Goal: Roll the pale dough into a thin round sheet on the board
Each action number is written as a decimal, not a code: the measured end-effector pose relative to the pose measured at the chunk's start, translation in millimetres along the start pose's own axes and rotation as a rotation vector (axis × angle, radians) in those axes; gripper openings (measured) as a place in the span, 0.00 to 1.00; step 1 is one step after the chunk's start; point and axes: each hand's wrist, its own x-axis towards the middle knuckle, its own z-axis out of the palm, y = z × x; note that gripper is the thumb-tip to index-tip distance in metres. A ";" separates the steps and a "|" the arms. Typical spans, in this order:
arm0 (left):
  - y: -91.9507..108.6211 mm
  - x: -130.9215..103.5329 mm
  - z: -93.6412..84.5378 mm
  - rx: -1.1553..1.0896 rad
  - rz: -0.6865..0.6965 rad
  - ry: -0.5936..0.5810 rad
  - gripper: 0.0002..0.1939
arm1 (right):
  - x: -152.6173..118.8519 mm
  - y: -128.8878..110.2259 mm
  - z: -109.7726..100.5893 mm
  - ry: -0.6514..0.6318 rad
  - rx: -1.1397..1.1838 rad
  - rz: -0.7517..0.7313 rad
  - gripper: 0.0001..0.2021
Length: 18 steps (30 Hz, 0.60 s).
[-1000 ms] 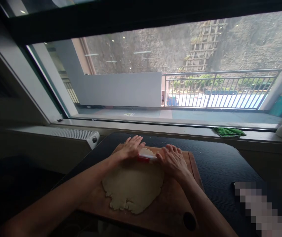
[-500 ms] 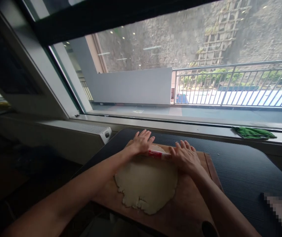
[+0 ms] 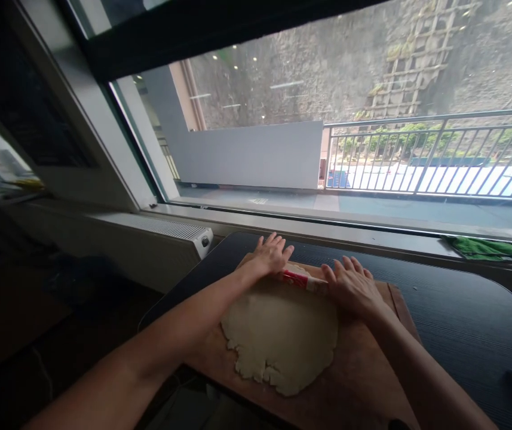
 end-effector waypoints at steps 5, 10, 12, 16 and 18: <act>-14.9 -46.0 3.6 0.035 0.264 0.048 0.32 | -54.1 -15.5 5.8 0.119 0.049 -0.152 0.27; -5.7 -18.6 -0.9 0.032 0.106 -0.016 0.33 | -12.8 -5.5 3.4 0.118 0.017 0.037 0.24; -0.3 -4.6 -4.0 0.038 0.058 -0.051 0.31 | 3.2 -1.8 2.6 0.101 0.007 0.101 0.24; -5.5 -37.7 -5.2 0.050 0.182 0.027 0.28 | -38.3 -9.6 8.7 0.153 0.005 -0.021 0.25; -13.4 -68.0 -3.7 0.037 0.291 0.070 0.29 | -71.2 -16.0 13.0 0.206 0.020 -0.143 0.26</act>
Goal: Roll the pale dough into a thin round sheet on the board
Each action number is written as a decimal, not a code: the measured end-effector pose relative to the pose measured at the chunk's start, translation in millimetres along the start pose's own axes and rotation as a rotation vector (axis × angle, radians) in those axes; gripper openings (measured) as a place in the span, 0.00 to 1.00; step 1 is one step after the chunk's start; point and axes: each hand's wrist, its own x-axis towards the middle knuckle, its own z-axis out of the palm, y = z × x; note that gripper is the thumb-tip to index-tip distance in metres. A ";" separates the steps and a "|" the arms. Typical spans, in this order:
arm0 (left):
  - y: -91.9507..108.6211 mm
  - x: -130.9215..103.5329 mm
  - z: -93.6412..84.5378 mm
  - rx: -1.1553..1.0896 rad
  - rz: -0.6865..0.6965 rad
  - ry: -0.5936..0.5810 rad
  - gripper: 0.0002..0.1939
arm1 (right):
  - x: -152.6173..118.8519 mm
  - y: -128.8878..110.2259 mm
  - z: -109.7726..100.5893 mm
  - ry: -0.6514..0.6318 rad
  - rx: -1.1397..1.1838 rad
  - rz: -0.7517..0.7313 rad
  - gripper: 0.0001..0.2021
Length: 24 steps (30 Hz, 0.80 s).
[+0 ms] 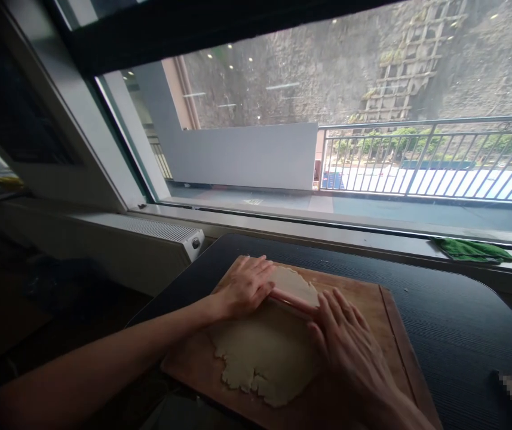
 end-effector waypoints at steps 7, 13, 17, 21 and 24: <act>-13.1 46.0 3.3 -0.025 -0.149 -0.087 0.31 | 68.9 17.4 0.0 -0.150 0.093 0.316 0.28; -20.3 39.7 1.2 -0.024 -0.030 -0.111 0.31 | 30.6 -5.4 -9.4 -0.104 0.095 0.216 0.27; -24.6 -7.6 -2.0 -0.040 0.153 -0.094 0.29 | -31.6 -31.7 -16.2 0.007 0.087 -0.077 0.28; -21.6 27.4 4.1 -0.021 0.057 -0.099 0.29 | 9.9 -16.3 -14.6 -0.051 0.087 0.169 0.25; -21.3 54.2 8.3 -0.020 -0.016 -0.095 0.29 | 37.2 -13.4 -15.1 -0.103 0.108 0.320 0.24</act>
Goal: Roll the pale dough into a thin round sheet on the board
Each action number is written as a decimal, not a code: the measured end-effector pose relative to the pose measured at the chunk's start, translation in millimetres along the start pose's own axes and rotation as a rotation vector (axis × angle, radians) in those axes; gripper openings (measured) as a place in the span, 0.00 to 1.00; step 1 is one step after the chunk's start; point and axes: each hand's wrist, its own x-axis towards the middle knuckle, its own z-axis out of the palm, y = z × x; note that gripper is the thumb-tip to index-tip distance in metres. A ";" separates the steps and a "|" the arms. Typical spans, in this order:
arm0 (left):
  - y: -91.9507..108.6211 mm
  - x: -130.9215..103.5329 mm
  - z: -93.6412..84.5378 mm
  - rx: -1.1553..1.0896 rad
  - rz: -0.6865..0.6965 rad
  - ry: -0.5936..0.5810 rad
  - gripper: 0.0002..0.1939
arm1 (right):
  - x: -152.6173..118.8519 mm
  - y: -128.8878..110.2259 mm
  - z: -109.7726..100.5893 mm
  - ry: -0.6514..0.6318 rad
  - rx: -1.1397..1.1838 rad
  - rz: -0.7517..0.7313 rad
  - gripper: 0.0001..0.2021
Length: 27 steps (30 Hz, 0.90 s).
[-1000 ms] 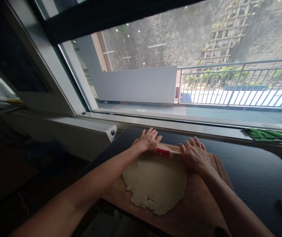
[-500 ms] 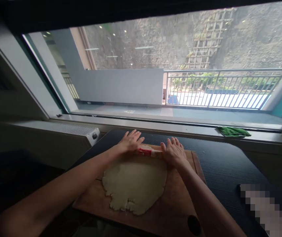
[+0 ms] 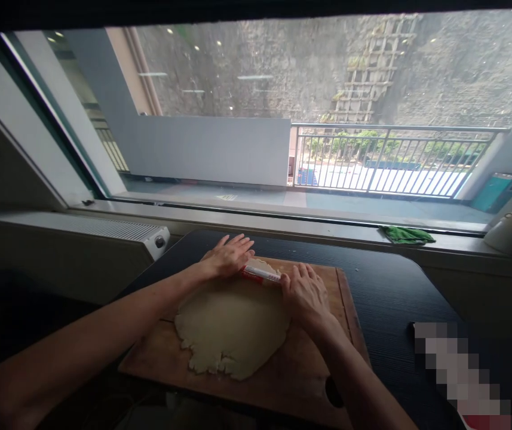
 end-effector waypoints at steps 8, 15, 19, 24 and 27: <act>-1.5 -44.8 -14.4 -0.038 0.211 0.044 0.26 | -79.9 -22.7 -5.0 0.090 0.023 -0.189 0.24; 58.7 -22.6 -12.3 -0.049 0.151 -0.030 0.27 | -78.0 -20.0 -6.8 0.052 -0.017 -0.044 0.26; 42.5 -56.7 -7.2 -0.062 0.216 -0.043 0.28 | -112.5 -39.2 8.4 0.144 0.064 -0.244 0.28; 56.3 -19.4 -4.0 -0.042 0.075 -0.078 0.28 | -79.4 -12.1 2.6 0.126 0.044 0.003 0.26; 71.3 5.2 -3.1 -0.047 0.001 -0.077 0.28 | -68.1 -6.0 1.0 0.081 0.034 0.091 0.26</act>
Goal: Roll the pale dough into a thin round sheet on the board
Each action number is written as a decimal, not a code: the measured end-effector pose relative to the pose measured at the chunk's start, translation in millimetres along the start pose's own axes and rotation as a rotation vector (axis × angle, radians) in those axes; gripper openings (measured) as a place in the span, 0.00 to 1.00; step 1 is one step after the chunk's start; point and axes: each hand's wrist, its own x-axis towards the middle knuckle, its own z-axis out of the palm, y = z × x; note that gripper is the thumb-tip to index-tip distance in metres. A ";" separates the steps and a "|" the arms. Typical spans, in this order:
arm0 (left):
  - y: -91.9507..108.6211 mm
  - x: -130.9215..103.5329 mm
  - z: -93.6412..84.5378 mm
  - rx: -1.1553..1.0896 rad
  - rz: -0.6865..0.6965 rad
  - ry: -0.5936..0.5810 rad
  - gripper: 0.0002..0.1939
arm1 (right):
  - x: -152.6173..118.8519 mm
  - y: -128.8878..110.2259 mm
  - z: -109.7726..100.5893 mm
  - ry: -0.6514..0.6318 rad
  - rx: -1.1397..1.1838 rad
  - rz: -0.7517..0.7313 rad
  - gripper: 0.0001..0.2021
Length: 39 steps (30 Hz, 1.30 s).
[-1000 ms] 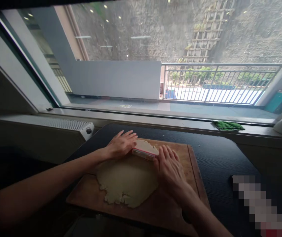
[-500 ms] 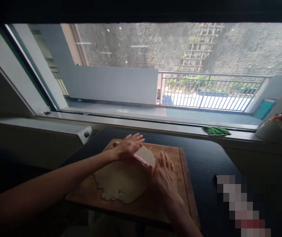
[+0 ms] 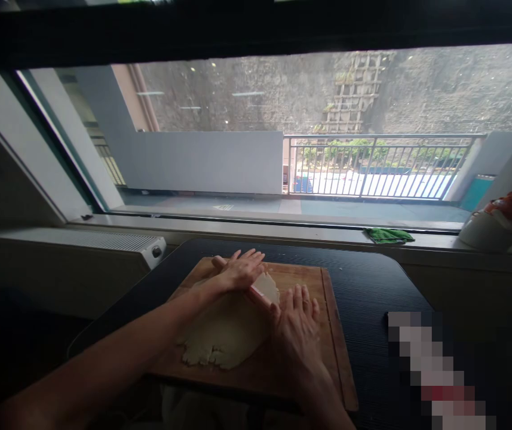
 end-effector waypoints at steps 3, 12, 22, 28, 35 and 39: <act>-11.9 -26.6 -0.3 0.017 0.090 0.017 0.28 | -25.1 -23.8 12.2 0.061 0.053 -0.099 0.25; -36.8 -67.5 6.9 0.066 0.126 0.116 0.28 | -36.2 -35.2 11.6 0.157 0.064 -0.270 0.24; -54.9 1.8 -16.4 -0.368 -0.199 0.240 0.26 | 6.7 -15.9 -28.9 -0.073 0.022 -0.179 0.13; -90.7 -25.9 -12.6 -0.376 -0.431 0.111 0.16 | -8.6 85.7 -49.6 -0.226 0.036 -0.153 0.14; -73.6 -3.2 -20.7 -0.456 -0.425 -0.100 0.21 | 32.5 19.4 -29.1 -0.135 0.113 -0.174 0.14; -70.0 -8.5 -23.1 -0.588 -0.369 -0.172 0.16 | 49.0 9.7 -30.8 -0.164 0.181 -0.176 0.12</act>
